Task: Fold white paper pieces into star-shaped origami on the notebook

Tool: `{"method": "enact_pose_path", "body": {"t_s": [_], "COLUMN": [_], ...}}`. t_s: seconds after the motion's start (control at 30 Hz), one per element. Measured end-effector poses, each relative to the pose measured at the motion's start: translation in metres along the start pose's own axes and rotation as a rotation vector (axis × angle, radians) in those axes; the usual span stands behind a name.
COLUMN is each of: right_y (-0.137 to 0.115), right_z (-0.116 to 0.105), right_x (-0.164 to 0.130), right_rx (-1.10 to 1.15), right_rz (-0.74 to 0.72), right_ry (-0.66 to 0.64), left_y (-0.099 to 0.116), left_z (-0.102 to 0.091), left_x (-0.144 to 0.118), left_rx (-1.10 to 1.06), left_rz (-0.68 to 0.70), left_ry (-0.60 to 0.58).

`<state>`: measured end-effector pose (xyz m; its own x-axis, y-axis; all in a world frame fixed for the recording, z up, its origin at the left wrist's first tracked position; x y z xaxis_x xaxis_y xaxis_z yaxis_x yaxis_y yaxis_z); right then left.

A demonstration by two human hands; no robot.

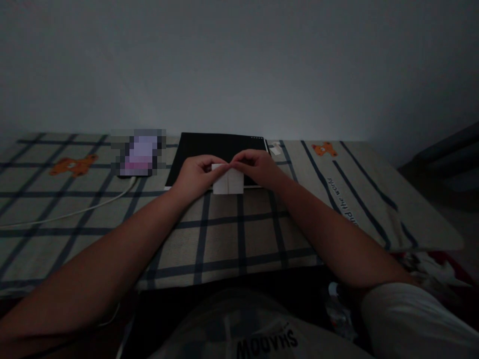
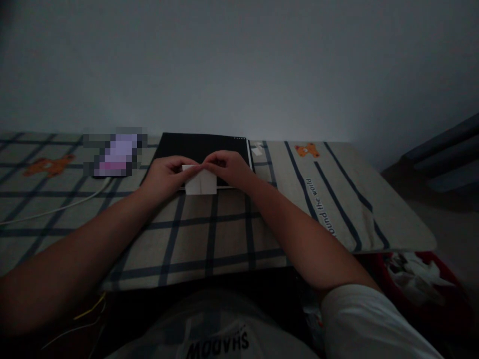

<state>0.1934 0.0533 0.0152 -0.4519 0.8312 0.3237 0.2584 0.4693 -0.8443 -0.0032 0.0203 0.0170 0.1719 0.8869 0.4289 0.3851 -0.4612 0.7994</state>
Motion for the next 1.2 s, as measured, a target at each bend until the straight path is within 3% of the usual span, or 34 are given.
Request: {"method": "enact_pose_path", "body": {"t_s": [0.4, 0.73, 0.9, 1.2], "right_y": [0.004, 0.012, 0.008, 0.002], "right_z": [-0.006, -0.009, -0.001, 0.000], "right_x": [0.003, 0.004, 0.003, 0.002], "right_rx": [0.072, 0.096, 0.102, 0.015], "right_rz": [0.064, 0.051, 0.052, 0.010], "right_ry": [0.075, 0.074, -0.012, 0.008], "left_y": [0.003, -0.015, -0.004, 0.001], "left_z": [-0.005, -0.001, 0.000, 0.001], "left_x": [0.003, 0.002, -0.001, -0.002], "left_rx": [0.029, -0.173, -0.087, -0.011], "left_rz": [-0.025, -0.163, -0.076, 0.033], "left_ry": [0.079, 0.056, 0.053, 0.027]}}
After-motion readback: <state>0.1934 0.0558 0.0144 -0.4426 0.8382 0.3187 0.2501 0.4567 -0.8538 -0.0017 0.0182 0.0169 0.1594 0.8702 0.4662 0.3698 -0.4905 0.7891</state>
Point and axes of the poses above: each hand's wrist, its own x-axis towards the middle knuckle, its own z-axis out of the palm, y = z × x, the point moved 4 cm from there along x, towards the middle knuckle, and after that the axes turned 5 degrees about z, right-handed, at the moved point
